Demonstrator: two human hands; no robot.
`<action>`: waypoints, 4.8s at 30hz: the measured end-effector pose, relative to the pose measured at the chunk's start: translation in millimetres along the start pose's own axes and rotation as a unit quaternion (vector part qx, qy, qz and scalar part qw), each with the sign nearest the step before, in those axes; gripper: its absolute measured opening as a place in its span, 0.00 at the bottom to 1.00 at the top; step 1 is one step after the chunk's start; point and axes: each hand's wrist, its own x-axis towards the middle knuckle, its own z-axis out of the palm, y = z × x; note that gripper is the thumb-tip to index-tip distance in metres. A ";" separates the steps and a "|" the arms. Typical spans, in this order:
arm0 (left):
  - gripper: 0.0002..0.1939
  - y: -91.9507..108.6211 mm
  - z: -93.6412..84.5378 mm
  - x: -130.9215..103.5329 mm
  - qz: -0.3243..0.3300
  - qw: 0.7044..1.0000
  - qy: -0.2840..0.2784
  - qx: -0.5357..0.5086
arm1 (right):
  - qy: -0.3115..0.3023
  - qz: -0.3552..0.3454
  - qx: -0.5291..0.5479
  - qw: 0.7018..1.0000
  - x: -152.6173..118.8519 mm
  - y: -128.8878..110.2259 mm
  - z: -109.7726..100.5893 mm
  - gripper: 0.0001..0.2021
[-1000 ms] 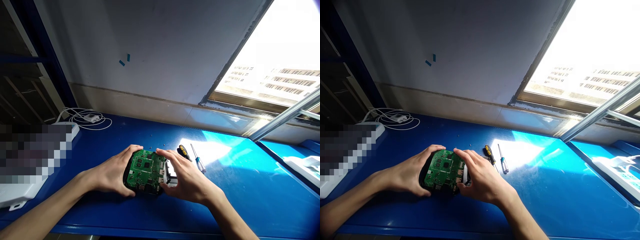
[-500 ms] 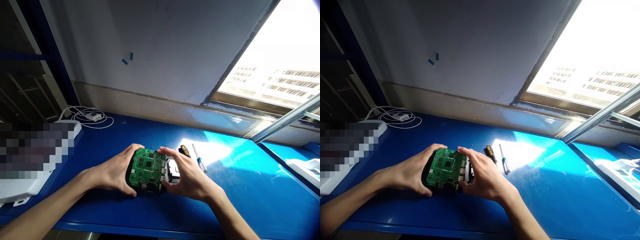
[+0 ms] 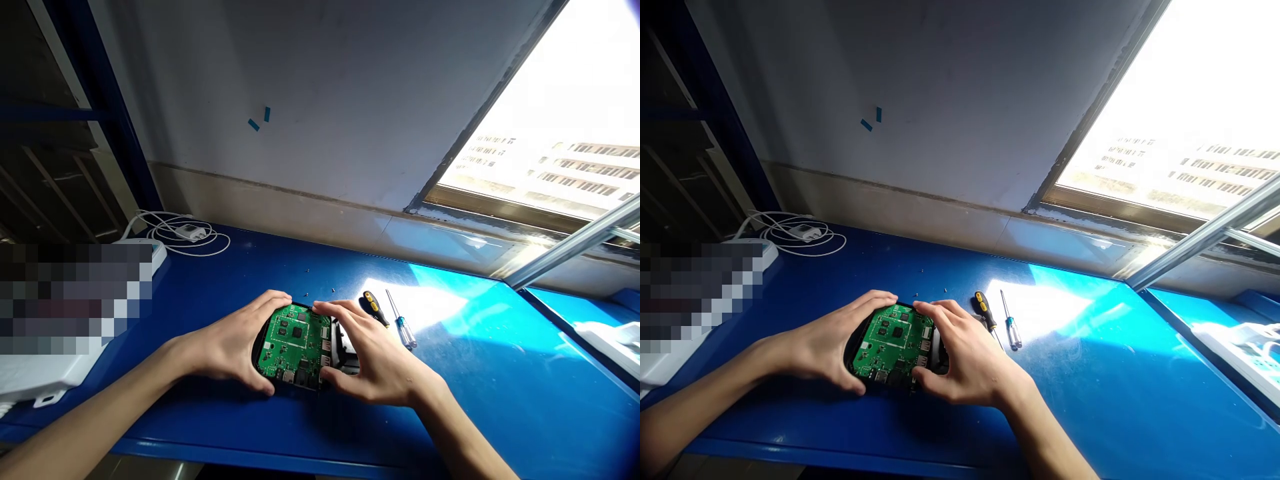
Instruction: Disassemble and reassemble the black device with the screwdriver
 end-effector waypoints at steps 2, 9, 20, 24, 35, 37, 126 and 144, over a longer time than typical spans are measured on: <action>0.60 -1.4 -0.1 0.3 0.000 1.000 0.000 0.004 | 0.001 0.005 -0.001 1.000 1.3 -1.1 -0.9 0.37; 0.55 -3.7 -2.0 -2.4 -0.031 0.999 -0.019 0.027 | 0.012 0.027 0.003 1.000 4.8 1.6 6.1 0.31; 0.55 -1.0 -4.5 -6.0 -0.027 0.999 -0.010 0.038 | 0.267 0.121 -0.037 0.955 8.2 39.4 7.9 0.15; 0.57 4.6 -4.8 -7.2 -0.031 0.998 -0.005 0.063 | 0.306 0.166 -0.015 0.937 10.7 47.3 8.2 0.15; 0.62 53.1 24.4 39.1 0.035 0.987 -0.022 0.157 | 0.334 0.183 -0.014 0.924 10.1 62.0 7.4 0.14; 0.60 65.7 31.1 53.4 0.026 0.984 -0.048 0.168 | 0.335 0.178 -0.014 0.925 9.8 61.9 7.0 0.14; 0.55 50.5 -3.9 50.0 0.262 0.920 0.138 0.258 | 0.199 -0.020 0.038 0.979 1.1 7.5 17.6 0.68; 0.68 50.7 -0.6 35.8 0.288 0.937 0.190 -0.053 | 0.199 -0.063 0.156 0.965 10.4 19.1 34.5 0.69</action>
